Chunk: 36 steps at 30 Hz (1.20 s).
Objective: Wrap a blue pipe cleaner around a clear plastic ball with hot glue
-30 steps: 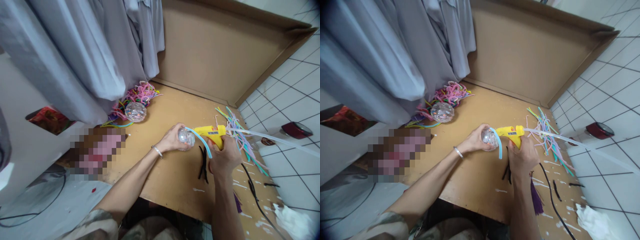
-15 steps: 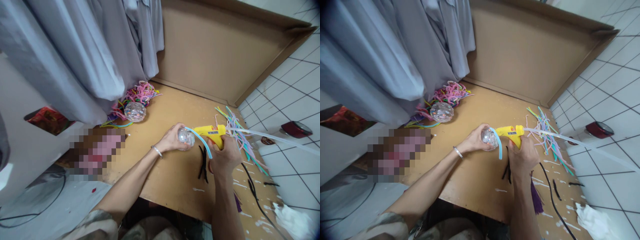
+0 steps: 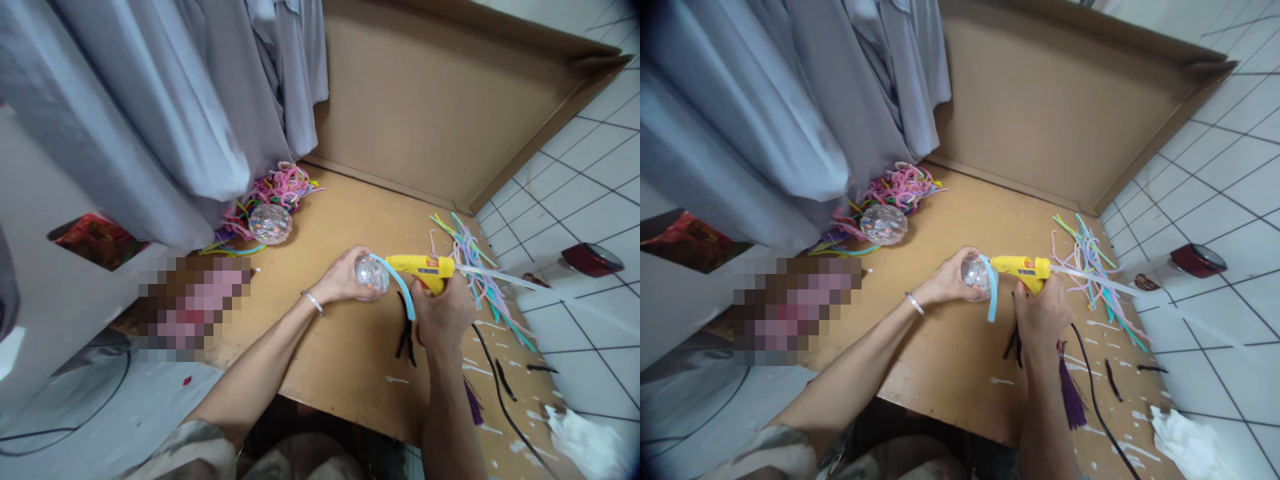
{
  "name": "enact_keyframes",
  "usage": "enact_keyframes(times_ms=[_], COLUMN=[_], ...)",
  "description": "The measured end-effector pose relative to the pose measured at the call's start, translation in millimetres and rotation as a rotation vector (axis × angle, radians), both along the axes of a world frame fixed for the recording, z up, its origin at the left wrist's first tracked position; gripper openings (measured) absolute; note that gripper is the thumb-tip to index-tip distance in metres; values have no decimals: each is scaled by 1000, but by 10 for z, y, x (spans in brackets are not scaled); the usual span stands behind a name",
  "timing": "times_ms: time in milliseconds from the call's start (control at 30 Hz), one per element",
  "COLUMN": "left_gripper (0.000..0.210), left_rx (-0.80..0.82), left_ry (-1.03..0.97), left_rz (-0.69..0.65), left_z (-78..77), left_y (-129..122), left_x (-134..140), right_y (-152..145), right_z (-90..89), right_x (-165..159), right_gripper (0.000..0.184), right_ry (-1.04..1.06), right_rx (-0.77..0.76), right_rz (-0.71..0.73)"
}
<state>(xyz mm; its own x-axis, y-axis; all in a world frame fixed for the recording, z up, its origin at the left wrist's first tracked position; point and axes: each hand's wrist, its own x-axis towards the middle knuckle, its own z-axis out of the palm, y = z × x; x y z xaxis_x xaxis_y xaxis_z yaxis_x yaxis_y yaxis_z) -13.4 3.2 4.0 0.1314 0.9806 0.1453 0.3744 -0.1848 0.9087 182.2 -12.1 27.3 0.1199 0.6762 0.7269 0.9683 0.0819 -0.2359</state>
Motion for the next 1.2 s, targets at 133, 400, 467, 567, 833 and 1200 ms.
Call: enact_keyframes(times_ms=[133, 400, 467, 567, 833, 1200], left_gripper=[78, 75, 76, 78, 78, 79], left_rx=[-4, -2, -3, 0, -1, 17], left_ry=[-3, -31, -28, -21, -24, -3], left_rz=[3, -31, -26, -26, -22, -22], left_z=[38, 29, 29, 27, 21, -8], left_y=[0, -11, -11, -8, -8, -1], left_x=[-34, -9, -7, -10, -11, 1], right_y=[-5, -1, 0, 0, -4, -2], right_z=[-19, -46, -47, -45, -62, -51], right_x=[1, 18, 23, 25, 31, 32], right_gripper=[29, 25, 24, 23, 23, 25], right_ry=[29, -33, -54, -63, -71, -62], right_rx=[-31, -14, -16, -20, -21, -49], right_rz=[-27, -2, -13, -14, -9, -15])
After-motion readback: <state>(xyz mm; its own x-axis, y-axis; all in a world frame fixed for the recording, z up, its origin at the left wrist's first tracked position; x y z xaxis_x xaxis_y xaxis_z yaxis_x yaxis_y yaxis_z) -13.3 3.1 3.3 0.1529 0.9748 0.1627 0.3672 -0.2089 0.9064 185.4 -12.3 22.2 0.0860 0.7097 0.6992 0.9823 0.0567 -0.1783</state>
